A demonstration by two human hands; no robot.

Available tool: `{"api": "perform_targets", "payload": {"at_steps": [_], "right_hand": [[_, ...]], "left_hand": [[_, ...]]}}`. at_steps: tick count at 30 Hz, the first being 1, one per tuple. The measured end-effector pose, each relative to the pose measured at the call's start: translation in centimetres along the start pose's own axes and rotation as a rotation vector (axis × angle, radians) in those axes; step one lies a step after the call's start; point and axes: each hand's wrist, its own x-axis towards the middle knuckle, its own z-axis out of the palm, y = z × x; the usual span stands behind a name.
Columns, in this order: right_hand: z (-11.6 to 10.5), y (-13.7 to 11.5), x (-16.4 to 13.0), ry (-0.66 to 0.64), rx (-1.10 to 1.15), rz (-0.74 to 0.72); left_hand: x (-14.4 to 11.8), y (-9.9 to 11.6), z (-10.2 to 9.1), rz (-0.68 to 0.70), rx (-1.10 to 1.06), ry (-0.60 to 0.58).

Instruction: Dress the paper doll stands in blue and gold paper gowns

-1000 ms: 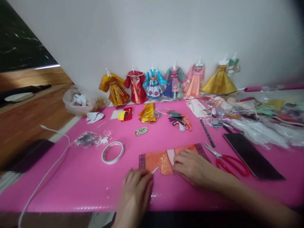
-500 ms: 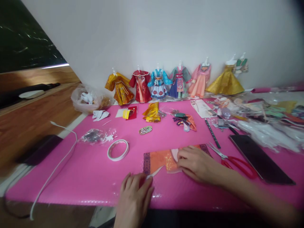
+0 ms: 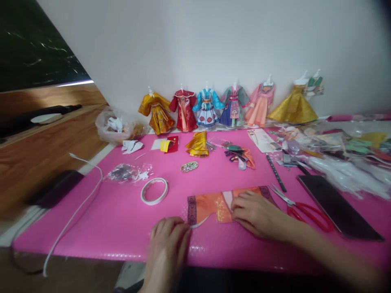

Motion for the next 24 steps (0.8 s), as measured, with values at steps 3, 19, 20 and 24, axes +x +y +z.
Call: {"api": "perform_targets", "payload": {"at_steps": [3,19,20,24], "right_hand": [[0.1,0.0,0.0,0.002,0.017,0.005],[0.9,0.1,-0.1,0.039,-0.032,-0.008],[0.9,0.1,-0.1,0.036,-0.032,-0.006],[1.0,0.1,-0.2,0.024,-0.032,-0.003]], "left_hand": [[1.1,-0.7,-0.3,-0.010,-0.001,-0.055],[4.3,-0.5,-1.9,-0.074,-0.022,-0.298],[4.3,-0.6,-1.9,-0.083,-0.022,-0.304],[4.4,-0.5,-2.1,-0.088,-0.010,-0.336]]}}
